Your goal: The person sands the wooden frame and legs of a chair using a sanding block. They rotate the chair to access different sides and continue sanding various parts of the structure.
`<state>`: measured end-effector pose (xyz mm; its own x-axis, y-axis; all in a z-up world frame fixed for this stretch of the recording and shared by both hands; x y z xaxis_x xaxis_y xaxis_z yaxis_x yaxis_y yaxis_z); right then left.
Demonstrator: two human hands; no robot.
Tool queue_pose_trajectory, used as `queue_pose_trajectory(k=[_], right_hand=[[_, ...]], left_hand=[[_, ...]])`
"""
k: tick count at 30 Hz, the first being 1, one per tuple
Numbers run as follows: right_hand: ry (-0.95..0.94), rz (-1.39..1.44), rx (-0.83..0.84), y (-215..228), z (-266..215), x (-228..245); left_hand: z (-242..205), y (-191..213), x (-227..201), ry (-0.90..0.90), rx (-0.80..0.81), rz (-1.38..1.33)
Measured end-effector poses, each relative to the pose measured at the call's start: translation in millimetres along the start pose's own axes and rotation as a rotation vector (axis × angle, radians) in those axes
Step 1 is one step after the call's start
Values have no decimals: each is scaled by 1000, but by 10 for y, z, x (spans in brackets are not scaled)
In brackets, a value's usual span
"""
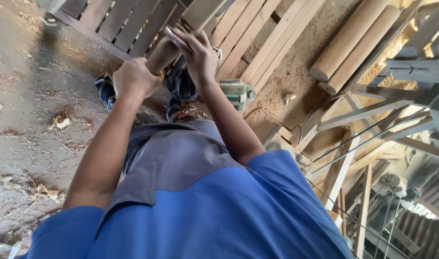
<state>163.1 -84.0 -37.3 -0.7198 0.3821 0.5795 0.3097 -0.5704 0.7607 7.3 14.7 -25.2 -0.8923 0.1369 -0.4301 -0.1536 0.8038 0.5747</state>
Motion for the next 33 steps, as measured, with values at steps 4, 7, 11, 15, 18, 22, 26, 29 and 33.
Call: queue_pose_trajectory(k=[4,7,11,15,18,22,26,29,33], right_hand=[[-222,-34,84,218,-383,-423],[-326,34,-44,230,-361,-561],[-91,-221,3,-40,125,-103],[73,-448,14,-323,471,-8],[107,-108,10,-174,19,-227],[-66,-233,165,260,-404,-293],[-62,-129,-114,326,-61,-301],[73,-286,-97,-54,397,-302],[263,-475,-4,-345,634,-295]], left_hand=[[29,-46,93,-22,-52,10],[114,-77,140,-242,-241,-131],[30,-24,19,-60,-40,52],[134,-98,83,-72,-62,51],[42,-55,62,-9,-20,-133],[33,-25,61,-50,-79,33],[113,-106,107,-78,-81,76],[63,-15,18,-62,-72,66],[138,-89,88,-69,-70,48]])
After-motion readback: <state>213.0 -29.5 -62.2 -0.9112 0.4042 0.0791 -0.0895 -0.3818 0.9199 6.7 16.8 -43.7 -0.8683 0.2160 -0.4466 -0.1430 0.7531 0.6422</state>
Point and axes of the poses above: each hand's wrist, its own z-axis towards the middle knuckle, its own y-axis out of the back of the hand, x = y × z, the point moved 3 cm from there along z, towards the middle knuckle, and after that the axes turned 11 degrees about -z, right-handed, at the moved point
